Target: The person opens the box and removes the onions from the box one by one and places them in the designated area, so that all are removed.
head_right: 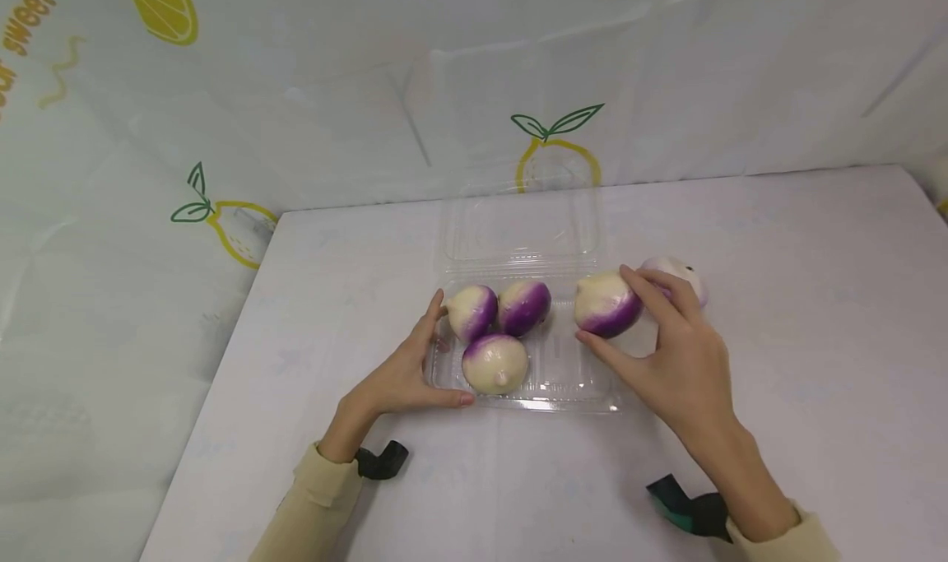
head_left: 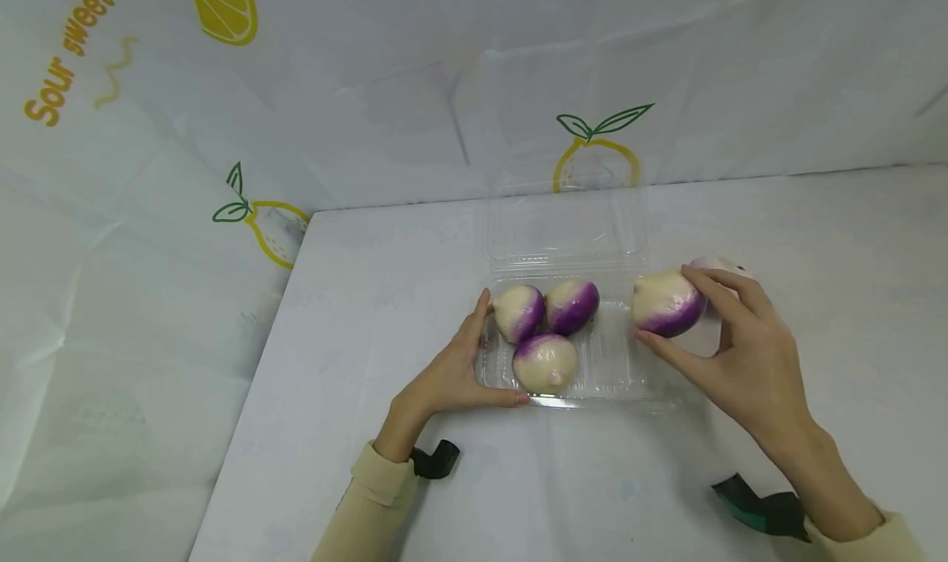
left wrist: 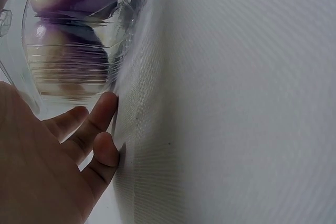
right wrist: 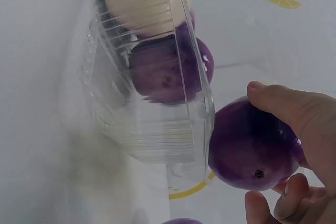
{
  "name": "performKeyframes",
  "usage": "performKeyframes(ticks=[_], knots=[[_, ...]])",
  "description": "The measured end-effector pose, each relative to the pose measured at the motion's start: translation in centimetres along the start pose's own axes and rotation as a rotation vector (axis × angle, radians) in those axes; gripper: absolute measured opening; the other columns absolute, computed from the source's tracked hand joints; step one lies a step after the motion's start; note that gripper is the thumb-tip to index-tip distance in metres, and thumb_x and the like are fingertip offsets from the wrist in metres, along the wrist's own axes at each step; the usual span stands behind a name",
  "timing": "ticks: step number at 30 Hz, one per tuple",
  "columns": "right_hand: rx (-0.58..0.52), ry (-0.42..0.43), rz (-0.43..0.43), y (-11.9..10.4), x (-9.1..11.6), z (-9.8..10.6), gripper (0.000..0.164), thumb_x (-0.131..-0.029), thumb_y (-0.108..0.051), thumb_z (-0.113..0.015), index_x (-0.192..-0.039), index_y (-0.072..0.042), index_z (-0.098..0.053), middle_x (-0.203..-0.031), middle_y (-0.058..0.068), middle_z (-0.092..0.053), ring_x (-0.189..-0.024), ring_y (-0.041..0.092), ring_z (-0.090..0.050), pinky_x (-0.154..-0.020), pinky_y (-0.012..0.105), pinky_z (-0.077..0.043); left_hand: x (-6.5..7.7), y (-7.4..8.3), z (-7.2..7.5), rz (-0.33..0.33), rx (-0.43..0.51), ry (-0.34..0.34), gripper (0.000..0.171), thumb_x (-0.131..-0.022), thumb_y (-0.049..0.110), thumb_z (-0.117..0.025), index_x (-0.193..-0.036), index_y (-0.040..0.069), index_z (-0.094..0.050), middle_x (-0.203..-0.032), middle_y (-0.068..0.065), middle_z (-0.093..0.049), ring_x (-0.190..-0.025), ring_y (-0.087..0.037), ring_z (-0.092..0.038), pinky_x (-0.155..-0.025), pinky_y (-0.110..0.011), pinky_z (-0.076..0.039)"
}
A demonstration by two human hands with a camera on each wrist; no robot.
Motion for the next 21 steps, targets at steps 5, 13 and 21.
performKeyframes(ticks=[5, 13, 21], knots=[[0.027, 0.021, -0.011, 0.6, -0.2, 0.9, 0.085, -0.052, -0.005, -0.098, -0.132, -0.003, -0.068, -0.129, 0.023, -0.062, -0.072, -0.007, -0.034, -0.063, 0.005, -0.028, 0.0, -0.1, 0.0, 0.006, 0.002, -0.003, 0.148, -0.067, 0.048, -0.094, -0.164, 0.025, 0.016, -0.168, 0.007, -0.021, -0.153, -0.023, -0.031, -0.125, -0.05, -0.031], [0.051, 0.055, -0.023, 2.2, -0.6, 2.8, 0.087, -0.074, -0.064, -0.082, -0.132, -0.001, -0.067, -0.129, 0.029, -0.059, -0.072, -0.011, -0.031, -0.065, 0.002, -0.025, -0.1, -0.1, 0.0, 0.01, 0.01, -0.003, 0.148, -0.067, 0.046, -0.094, -0.164, 0.025, 0.015, -0.168, 0.005, -0.021, -0.153, -0.024, -0.032, -0.125, -0.05, -0.031], [0.097, 0.096, -0.057, 3.6, -1.0, 4.7, 0.076, -0.064, -0.018, -0.092, -0.133, 0.0, -0.065, -0.129, 0.032, -0.059, -0.066, -0.016, -0.028, -0.064, 0.004, -0.024, -0.1, 0.0, 0.0, 0.011, 0.009, -0.003, 0.148, -0.066, 0.047, -0.094, -0.164, 0.025, 0.015, -0.168, 0.004, -0.022, -0.153, -0.024, -0.032, -0.125, -0.05, -0.031]])
Point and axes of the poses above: each hand's wrist, its own x-axis away from the middle knuckle, its own z-axis out of the back of the hand, y = z × x, the point moved 4 cm from there along -x, towards the middle knuckle
